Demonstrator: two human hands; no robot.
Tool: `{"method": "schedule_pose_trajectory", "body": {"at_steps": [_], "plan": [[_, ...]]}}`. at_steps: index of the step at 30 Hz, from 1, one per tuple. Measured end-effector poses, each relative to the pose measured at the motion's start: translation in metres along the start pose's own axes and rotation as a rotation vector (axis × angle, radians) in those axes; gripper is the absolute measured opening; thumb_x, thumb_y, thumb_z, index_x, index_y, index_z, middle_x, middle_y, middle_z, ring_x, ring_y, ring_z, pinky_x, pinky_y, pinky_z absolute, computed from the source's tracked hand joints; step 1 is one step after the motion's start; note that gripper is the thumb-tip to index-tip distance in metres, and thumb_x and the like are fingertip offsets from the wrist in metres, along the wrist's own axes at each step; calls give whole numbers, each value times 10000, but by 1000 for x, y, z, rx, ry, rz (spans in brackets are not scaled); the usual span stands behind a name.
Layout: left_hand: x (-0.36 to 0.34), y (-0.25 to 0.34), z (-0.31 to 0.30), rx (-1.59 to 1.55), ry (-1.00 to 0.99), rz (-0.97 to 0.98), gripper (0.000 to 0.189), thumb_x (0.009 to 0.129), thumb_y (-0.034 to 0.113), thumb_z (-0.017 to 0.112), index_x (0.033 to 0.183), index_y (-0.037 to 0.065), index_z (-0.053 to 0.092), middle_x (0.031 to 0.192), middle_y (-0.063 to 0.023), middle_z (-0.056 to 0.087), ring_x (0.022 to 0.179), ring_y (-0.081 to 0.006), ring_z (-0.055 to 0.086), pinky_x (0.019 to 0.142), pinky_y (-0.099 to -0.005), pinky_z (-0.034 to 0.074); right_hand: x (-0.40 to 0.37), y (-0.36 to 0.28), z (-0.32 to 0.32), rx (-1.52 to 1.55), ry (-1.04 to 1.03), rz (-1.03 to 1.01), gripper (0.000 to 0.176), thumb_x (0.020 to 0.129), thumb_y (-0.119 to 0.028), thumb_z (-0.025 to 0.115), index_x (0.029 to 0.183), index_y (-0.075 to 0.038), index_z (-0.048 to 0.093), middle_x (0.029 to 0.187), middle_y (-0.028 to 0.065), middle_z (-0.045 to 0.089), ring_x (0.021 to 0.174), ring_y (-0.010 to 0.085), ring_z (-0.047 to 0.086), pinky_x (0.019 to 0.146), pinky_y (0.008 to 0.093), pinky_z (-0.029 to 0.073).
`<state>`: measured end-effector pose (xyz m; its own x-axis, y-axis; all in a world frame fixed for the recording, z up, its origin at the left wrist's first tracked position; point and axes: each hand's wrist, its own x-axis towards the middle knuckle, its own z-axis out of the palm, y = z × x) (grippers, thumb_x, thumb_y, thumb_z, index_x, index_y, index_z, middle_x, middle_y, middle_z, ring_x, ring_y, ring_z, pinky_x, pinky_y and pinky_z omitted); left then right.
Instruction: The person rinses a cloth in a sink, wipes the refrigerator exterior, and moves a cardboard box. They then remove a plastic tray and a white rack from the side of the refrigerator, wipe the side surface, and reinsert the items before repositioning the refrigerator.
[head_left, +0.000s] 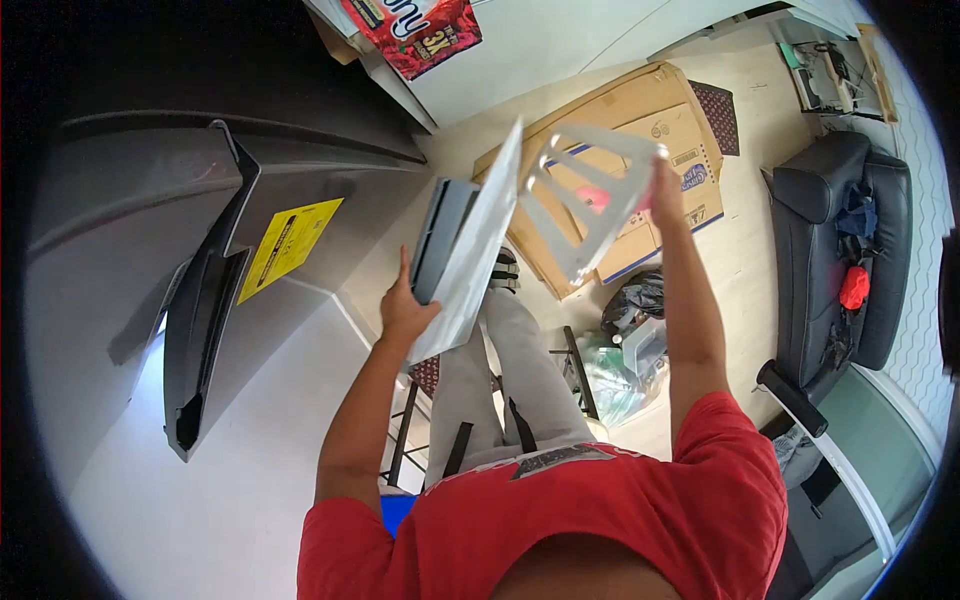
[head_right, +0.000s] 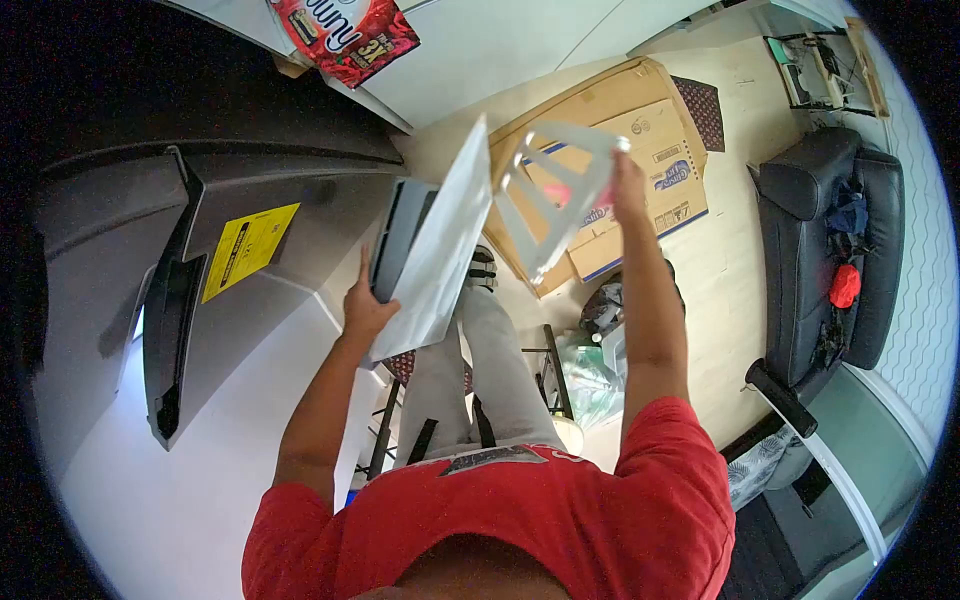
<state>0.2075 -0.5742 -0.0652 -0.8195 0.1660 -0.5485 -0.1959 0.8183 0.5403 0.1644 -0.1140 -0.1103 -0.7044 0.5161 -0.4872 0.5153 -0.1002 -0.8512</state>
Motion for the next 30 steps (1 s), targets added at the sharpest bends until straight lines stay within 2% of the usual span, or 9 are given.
{"method": "schedule_pose_trajectory", "body": {"at_steps": [4, 8, 11, 14, 16, 19, 20, 27, 30], "plan": [[-11, -27, -27, -18, 83, -43, 1057, 554, 141, 665, 1427, 183, 70, 913, -213, 614, 808, -373, 605, 737, -397, 484, 31, 59, -77, 263, 18, 53, 495, 897, -352, 443, 1198, 41, 432, 1103, 177, 553, 974, 293, 589, 753, 396, 533], [-16, -42, -56, 2, 124, -92, 1024, 563, 116, 654, 1423, 178, 102, 934, -212, 605, 815, -374, 600, 729, -393, 488, 22, 129, -84, 352, -131, 228, 483, 902, -329, 455, 1195, 53, 429, 1100, 186, 551, 970, 299, 587, 788, 397, 524], [-16, -55, -68, 94, 121, 3, 1010, 565, 98, 656, 1421, 163, 123, 985, -221, 589, 857, -374, 590, 753, -396, 483, -7, 156, -34, 232, 89, 508, 461, 905, -305, 452, 1184, 62, 432, 1106, 206, 545, 994, 308, 576, 796, 426, 517], [-19, -77, -72, 240, 111, 160, 1005, 560, 85, 671, 1417, 145, 148, 990, -193, 580, 869, -360, 582, 751, -393, 480, -30, 183, 6, 391, 121, 557, 460, 878, -323, 479, 1062, 99, 486, 845, 193, 606, 712, 323, 640, 607, 427, 557], [-24, -86, -76, 280, 59, 164, 1009, 552, 84, 681, 1414, 141, 161, 966, -174, 577, 858, -351, 579, 741, -394, 480, -27, 222, 14, 531, -192, 929, 312, 836, -134, 551, 1068, 72, 523, 926, 195, 613, 783, 309, 637, 662, 406, 552], [-25, -108, -72, 326, 23, 213, 1011, 537, 80, 697, 1408, 138, 188, 886, -134, 568, 804, -328, 575, 700, -397, 478, -24, 257, 45, 1, -17, 911, 278, 816, -92, 565, 1031, 85, 561, 832, 176, 630, 673, 287, 638, 611, 368, 551], [-26, -116, -70, 306, -28, 158, 1005, 547, 87, 697, 1408, 140, 183, 971, -172, 565, 872, -351, 569, 756, -399, 470, -6, 302, 42, -113, -101, 692, 203, 815, -67, 546, 964, 60, 601, 797, 168, 633, 647, 260, 628, 554, 363, 531], [-14, -168, -69, 267, 61, 133, 1009, 544, 78, 701, 1408, 156, 185, 1021, -184, 590, 872, -364, 588, 766, -412, 483, 37, 242, 186, -75, -468, 360, 217, 864, -77, 494, 1067, -1, 480, 852, 122, 599, 634, 201, 587, 483, 296, 469], [-12, -177, -73, 143, 74, 55, 953, 552, 72, 673, 1394, 169, 238, 1041, -207, 590, 877, -382, 591, 761, -412, 494, 76, 240, 246, -574, -466, -35, 358, 858, -100, 533, 1185, -92, 387, 1044, 118, 572, 819, 193, 580, 692, 301, 477]]}}
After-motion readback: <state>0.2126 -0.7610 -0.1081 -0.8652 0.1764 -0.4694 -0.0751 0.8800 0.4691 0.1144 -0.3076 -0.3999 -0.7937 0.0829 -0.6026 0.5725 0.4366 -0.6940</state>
